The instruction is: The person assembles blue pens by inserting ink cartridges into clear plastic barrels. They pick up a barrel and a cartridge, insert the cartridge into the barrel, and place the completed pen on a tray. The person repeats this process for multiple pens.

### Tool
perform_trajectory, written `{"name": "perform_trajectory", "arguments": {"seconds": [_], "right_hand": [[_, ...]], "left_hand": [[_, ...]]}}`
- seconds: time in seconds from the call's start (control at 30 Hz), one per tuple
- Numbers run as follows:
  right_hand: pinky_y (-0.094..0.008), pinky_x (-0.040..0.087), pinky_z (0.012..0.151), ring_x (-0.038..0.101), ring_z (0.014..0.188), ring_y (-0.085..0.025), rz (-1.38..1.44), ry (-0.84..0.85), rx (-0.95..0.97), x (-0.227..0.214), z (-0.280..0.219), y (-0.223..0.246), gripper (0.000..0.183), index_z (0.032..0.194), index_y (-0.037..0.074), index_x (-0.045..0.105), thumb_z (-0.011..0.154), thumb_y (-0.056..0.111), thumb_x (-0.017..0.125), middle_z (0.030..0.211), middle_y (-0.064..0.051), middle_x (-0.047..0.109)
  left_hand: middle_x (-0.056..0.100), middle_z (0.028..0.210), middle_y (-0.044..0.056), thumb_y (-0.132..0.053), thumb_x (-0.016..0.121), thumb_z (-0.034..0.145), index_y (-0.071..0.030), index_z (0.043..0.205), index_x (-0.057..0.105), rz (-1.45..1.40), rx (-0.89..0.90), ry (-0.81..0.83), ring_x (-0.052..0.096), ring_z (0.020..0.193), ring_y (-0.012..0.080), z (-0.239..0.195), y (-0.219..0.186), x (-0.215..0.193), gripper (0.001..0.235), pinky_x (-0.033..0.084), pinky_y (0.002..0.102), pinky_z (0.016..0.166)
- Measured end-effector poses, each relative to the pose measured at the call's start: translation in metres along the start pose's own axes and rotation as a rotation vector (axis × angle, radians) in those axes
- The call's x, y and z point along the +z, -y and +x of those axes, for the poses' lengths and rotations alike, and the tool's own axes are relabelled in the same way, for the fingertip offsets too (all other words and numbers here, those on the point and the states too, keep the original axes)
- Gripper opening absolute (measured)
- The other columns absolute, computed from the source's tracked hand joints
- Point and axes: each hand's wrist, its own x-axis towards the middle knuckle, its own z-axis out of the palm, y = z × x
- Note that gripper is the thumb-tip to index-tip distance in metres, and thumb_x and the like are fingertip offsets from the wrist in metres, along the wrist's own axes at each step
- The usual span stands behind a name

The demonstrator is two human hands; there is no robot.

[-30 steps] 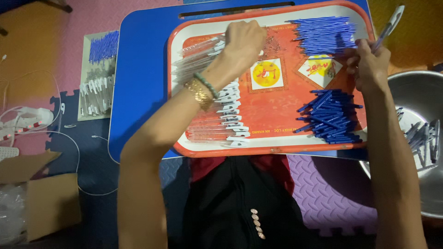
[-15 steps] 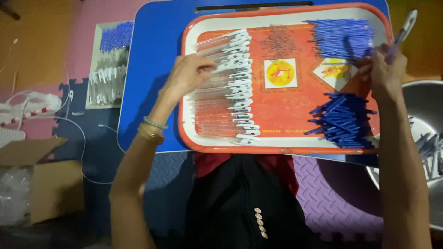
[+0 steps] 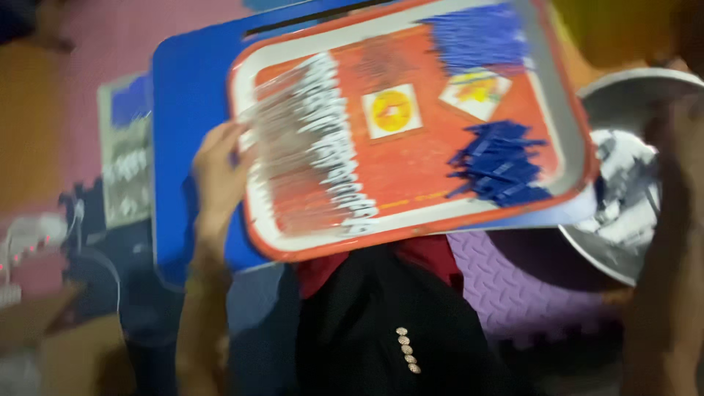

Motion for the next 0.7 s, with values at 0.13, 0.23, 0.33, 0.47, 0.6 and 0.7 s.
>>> {"name": "perform_trajectory", "arguments": {"seconds": [0.13,0.23,0.33,0.47,0.6,0.7], "right_hand": [[-0.033,0.049,0.048,0.071,0.075,-0.024,0.102,0.071,0.052,0.067,-0.048,-0.285,0.020,0.117,-0.008,0.079,0.103,-0.009,0.063,0.099,-0.018,0.076],[-0.053,0.068,0.071,0.084,0.100,-0.041,-0.866,0.409,0.321,0.112,-0.098,-0.319,0.042,0.110,0.005,0.089,0.070,0.019,0.097,0.105,-0.023,0.087],[-0.059,0.056,0.092,0.074,0.118,-0.056,-0.617,0.454,0.401,0.104,-0.139,-0.242,0.053,0.122,-0.006,0.079,0.106,0.035,0.051,0.131,-0.036,0.076],[-0.044,0.063,0.083,0.083,0.102,-0.035,-0.885,0.750,0.214,0.089,-0.150,-0.246,0.043,0.113,0.002,0.077,0.100,0.035,0.053,0.116,-0.019,0.083],[-0.043,0.052,0.070,0.069,0.076,-0.031,-0.535,0.750,0.686,0.043,-0.151,-0.158,0.030,0.083,0.001,0.074,0.091,0.029,0.064,0.088,-0.020,0.079],[-0.031,0.049,0.052,0.063,0.052,-0.016,-0.495,0.660,0.636,0.048,-0.128,-0.204,0.072,0.082,0.008,0.090,0.112,0.062,0.052,0.082,-0.006,0.086]], "left_hand": [[0.067,0.145,0.017,-0.010,0.074,0.106,-0.006,0.147,0.073,-0.127,-0.253,-0.006,0.068,0.129,0.0271,-0.031,-0.004,-0.004,0.042,0.058,0.038,0.100],[0.059,0.153,0.021,-0.021,0.069,0.113,0.003,0.153,0.065,-0.259,-0.410,-0.056,0.064,0.133,0.0309,-0.047,-0.011,-0.002,0.047,0.057,0.042,0.107],[0.059,0.154,0.020,-0.021,0.069,0.112,0.002,0.155,0.061,-0.328,-0.496,-0.081,0.064,0.137,0.0301,-0.054,-0.005,0.008,0.049,0.055,0.039,0.109],[0.060,0.153,0.024,-0.019,0.066,0.115,0.006,0.158,0.057,-0.335,-0.442,-0.076,0.062,0.139,0.0312,-0.057,-0.007,0.013,0.050,0.049,0.039,0.118],[0.070,0.142,0.020,-0.023,0.063,0.114,-0.003,0.155,0.066,-0.131,-0.418,-0.020,0.065,0.129,0.0303,-0.058,-0.009,0.015,0.046,0.048,0.043,0.111],[0.066,0.151,0.019,-0.023,0.064,0.112,0.000,0.158,0.063,-0.161,-0.558,-0.002,0.063,0.135,0.0281,-0.059,-0.001,0.013,0.050,0.046,0.040,0.117]]}}
